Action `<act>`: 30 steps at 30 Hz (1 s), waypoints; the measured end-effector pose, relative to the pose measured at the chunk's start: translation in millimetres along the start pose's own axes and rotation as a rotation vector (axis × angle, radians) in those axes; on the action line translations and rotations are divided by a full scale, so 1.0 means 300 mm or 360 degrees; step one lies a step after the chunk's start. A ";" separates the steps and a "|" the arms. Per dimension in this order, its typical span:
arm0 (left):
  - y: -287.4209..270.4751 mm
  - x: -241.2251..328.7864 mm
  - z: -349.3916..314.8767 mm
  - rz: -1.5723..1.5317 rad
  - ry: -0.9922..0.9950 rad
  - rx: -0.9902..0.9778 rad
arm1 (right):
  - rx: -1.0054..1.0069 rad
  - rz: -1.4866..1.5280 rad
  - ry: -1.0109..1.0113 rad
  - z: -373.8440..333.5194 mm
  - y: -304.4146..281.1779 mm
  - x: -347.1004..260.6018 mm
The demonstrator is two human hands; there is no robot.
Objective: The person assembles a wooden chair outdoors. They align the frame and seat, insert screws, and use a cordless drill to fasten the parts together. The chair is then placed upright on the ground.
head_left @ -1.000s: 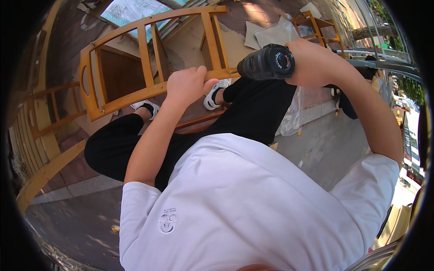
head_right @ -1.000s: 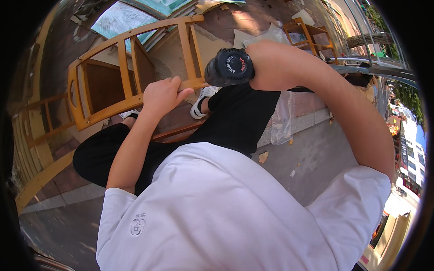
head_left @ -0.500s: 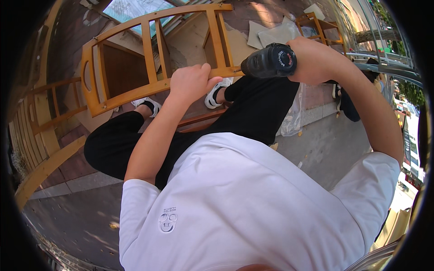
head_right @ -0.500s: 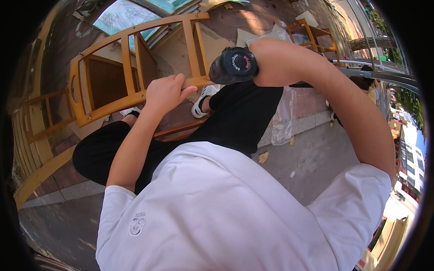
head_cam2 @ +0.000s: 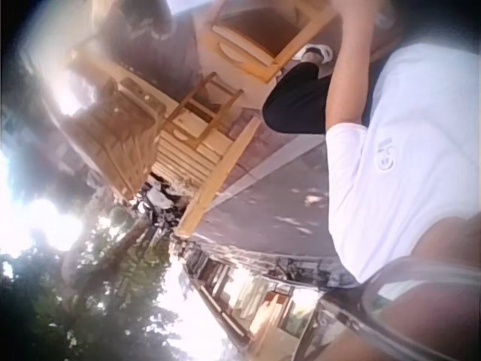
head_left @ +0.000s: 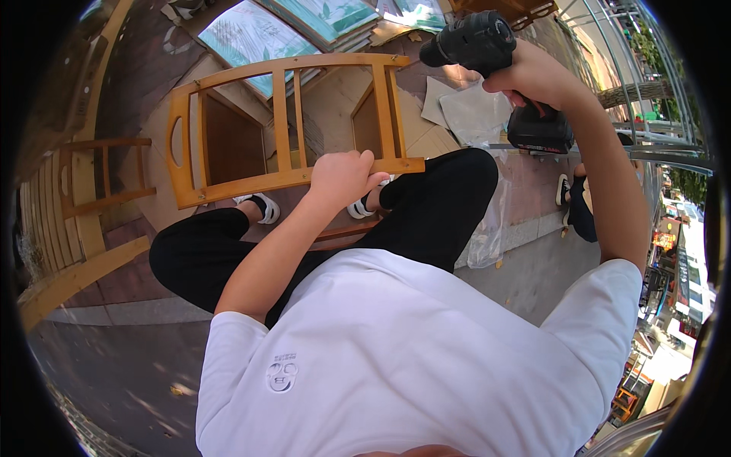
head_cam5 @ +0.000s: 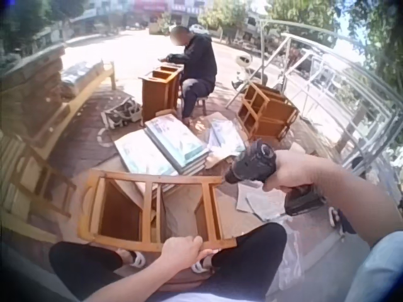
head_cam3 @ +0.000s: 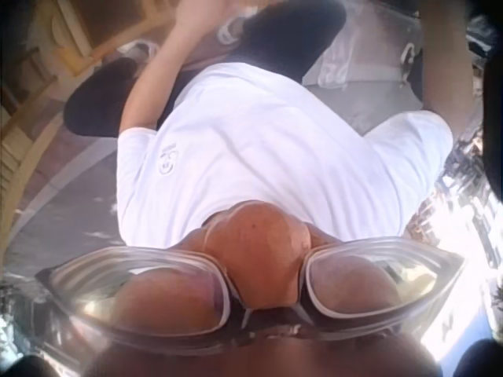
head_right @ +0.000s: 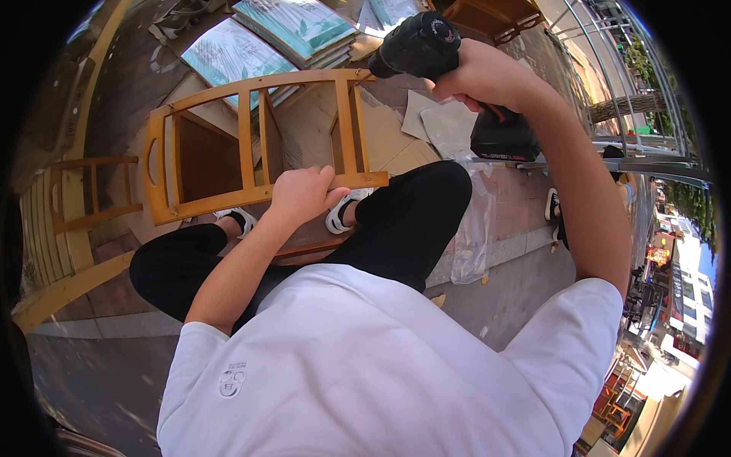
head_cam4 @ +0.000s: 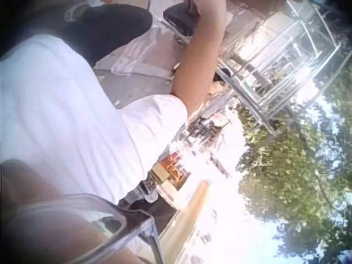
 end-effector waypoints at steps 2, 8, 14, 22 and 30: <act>-0.005 0.003 0.001 -0.0019 -0.0004 0.0008 | 0.0054 0.0102 -0.0006 0.080 -0.019 0.054; 0.012 -0.013 0.000 -0.0043 -0.0017 0.0042 | 0.0086 0.0239 0.0101 0.204 -0.035 0.146; 0.008 -0.009 0.000 -0.0035 -0.0010 0.0052 | 0.0108 0.0316 0.0040 0.222 -0.057 0.143; 0.001 -0.009 0.005 -0.0020 -0.0004 0.0043 | 0.0016 0.0219 0.0073 0.239 -0.057 0.153; 0.011 -0.011 0.006 -0.0033 -0.0004 0.0082 | -0.0043 0.0079 0.0075 0.251 -0.056 0.130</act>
Point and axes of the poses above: each hand's wrist, its own z-axis towards the middle knuckle, its own y-axis out of the palm, x = y × z, the point moved 7 cm from there along z, towards the middle knuckle, and after that the axes turned 14 degrees about z, right-handed, at the moved point
